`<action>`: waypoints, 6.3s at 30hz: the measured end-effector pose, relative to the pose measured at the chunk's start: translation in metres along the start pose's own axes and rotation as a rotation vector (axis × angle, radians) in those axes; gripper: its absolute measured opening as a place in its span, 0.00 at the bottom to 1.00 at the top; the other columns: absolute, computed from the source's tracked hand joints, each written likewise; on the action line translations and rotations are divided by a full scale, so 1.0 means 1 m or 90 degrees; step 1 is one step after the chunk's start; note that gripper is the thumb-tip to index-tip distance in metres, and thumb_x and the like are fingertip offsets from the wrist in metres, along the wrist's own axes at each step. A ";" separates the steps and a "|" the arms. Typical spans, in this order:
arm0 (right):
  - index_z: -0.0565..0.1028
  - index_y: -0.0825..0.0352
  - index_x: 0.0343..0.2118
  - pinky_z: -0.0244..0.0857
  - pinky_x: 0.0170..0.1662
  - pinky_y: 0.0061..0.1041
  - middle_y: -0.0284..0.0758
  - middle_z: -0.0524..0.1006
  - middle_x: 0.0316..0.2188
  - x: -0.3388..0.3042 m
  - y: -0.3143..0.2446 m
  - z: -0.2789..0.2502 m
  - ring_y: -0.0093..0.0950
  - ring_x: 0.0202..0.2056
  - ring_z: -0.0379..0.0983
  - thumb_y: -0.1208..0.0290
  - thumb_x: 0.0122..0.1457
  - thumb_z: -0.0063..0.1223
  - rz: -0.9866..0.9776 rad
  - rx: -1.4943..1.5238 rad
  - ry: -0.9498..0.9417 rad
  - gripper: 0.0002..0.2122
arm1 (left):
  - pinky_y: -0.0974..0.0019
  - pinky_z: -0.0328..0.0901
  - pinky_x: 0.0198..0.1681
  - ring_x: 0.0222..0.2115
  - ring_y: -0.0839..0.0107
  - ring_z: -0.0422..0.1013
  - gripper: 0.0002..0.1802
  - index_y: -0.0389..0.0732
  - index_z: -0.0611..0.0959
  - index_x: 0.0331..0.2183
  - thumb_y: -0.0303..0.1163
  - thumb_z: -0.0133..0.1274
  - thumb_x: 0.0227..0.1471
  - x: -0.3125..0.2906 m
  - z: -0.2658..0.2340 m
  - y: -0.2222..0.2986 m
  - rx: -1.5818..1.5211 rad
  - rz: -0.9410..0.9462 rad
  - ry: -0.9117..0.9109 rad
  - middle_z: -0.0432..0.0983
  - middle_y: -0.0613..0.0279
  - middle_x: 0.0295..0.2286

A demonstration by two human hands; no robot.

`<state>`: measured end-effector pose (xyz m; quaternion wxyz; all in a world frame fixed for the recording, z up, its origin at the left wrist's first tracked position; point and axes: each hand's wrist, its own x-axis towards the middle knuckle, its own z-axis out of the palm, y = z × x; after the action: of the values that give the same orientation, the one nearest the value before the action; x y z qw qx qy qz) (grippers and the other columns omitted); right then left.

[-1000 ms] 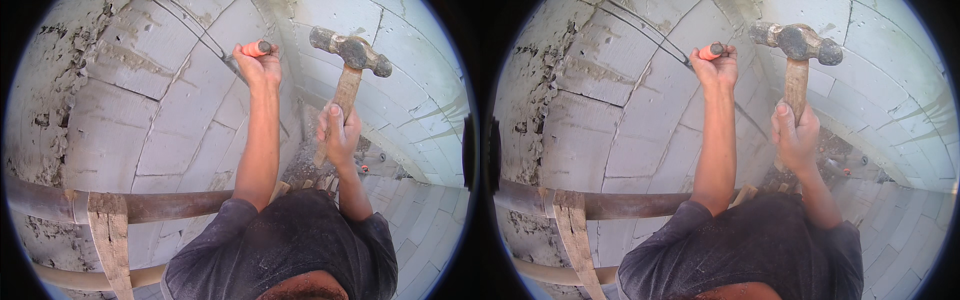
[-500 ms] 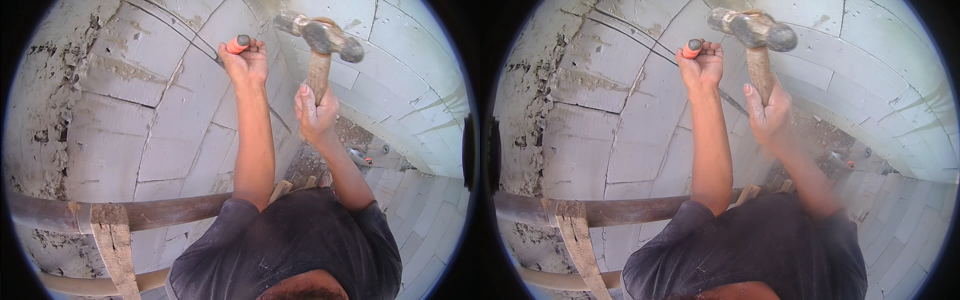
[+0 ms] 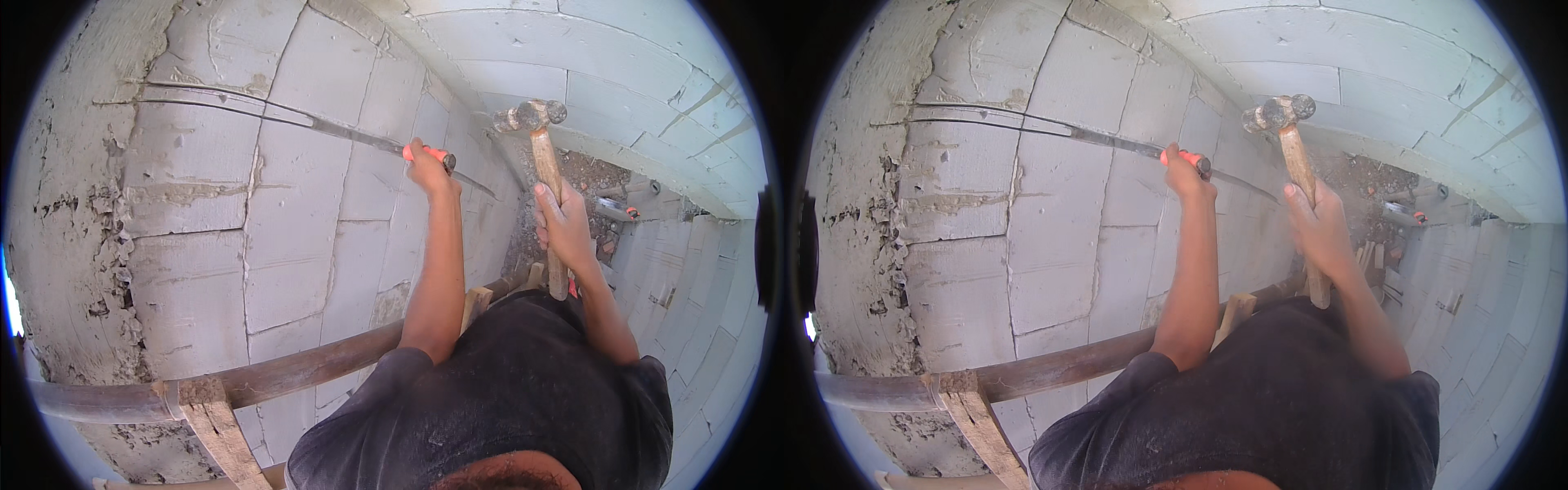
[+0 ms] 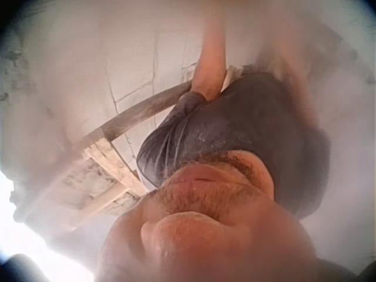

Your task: The person chips away a vertical groove in a wall made of light-colored blocks using a chisel and a hammer, striking the chisel repeatedly to remove material.

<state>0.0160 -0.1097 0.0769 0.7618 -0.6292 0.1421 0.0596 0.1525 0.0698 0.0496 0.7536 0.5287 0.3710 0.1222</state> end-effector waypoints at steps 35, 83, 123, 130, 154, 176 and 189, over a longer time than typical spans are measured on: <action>0.70 0.68 0.32 0.59 0.22 0.25 0.28 0.69 0.19 0.027 -0.018 0.047 0.17 0.18 0.64 0.61 0.65 0.51 -0.168 -0.243 -0.125 0.13 | 0.72 0.56 0.21 0.19 0.77 0.65 0.20 0.48 0.64 0.22 0.49 0.44 0.59 -0.009 0.035 0.067 -0.123 0.017 0.022 0.64 0.70 0.16; 0.65 0.71 0.38 0.61 0.19 0.21 0.36 0.67 0.19 -0.032 -0.125 0.039 0.23 0.17 0.65 0.46 0.64 0.45 -0.517 0.180 -0.033 0.25 | 0.64 0.57 0.29 0.23 0.70 0.65 0.17 0.46 0.66 0.26 0.47 0.42 0.59 -0.048 0.038 0.144 -0.540 0.107 -0.351 0.63 0.67 0.23; 0.68 0.68 0.34 0.56 0.18 0.18 0.26 0.66 0.16 0.029 -0.128 0.050 0.17 0.14 0.61 0.59 0.67 0.45 -0.400 -0.243 -0.107 0.15 | 0.59 0.60 0.31 0.25 0.67 0.65 0.21 0.43 0.70 0.31 0.46 0.28 0.63 -0.057 0.061 0.191 -0.541 0.086 -0.275 0.71 0.60 0.23; 0.65 0.67 0.33 0.56 0.16 0.19 0.28 0.64 0.16 -0.011 -0.126 0.037 0.17 0.13 0.61 0.59 0.68 0.43 -0.320 0.042 -0.062 0.14 | 0.63 0.59 0.28 0.18 0.70 0.60 0.23 0.42 0.71 0.28 0.48 0.28 0.63 -0.043 0.062 0.237 -0.696 -0.024 -0.271 0.74 0.59 0.25; 0.66 0.68 0.36 0.58 0.17 0.18 0.29 0.66 0.17 0.019 -0.186 0.073 0.16 0.15 0.62 0.56 0.69 0.42 -0.336 -0.263 -0.211 0.16 | 0.57 0.62 0.45 0.33 0.66 0.70 0.24 0.40 0.73 0.34 0.49 0.30 0.63 -0.042 0.038 0.200 -0.576 0.049 -0.278 0.77 0.58 0.32; 0.68 0.67 0.36 0.56 0.17 0.18 0.26 0.67 0.17 0.008 -0.177 0.067 0.17 0.15 0.61 0.54 0.67 0.45 -0.398 -0.040 -0.158 0.17 | 0.57 0.58 0.52 0.47 0.64 0.69 0.28 0.40 0.71 0.42 0.52 0.24 0.65 -0.030 0.035 0.203 -0.538 0.036 -0.335 0.78 0.62 0.43; 0.69 0.76 0.37 0.61 0.23 0.33 0.39 0.69 0.15 0.021 -0.157 0.086 0.31 0.17 0.68 0.61 0.65 0.49 -0.416 0.010 -0.104 0.17 | 0.57 0.60 0.51 0.47 0.63 0.68 0.27 0.39 0.69 0.41 0.52 0.25 0.65 -0.036 0.042 0.189 -0.535 0.011 -0.370 0.76 0.62 0.45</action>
<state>0.0910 -0.0598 0.2331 0.7543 -0.6288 -0.1282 -0.1386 0.1955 0.0975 0.2400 0.9721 0.1953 0.0606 0.1149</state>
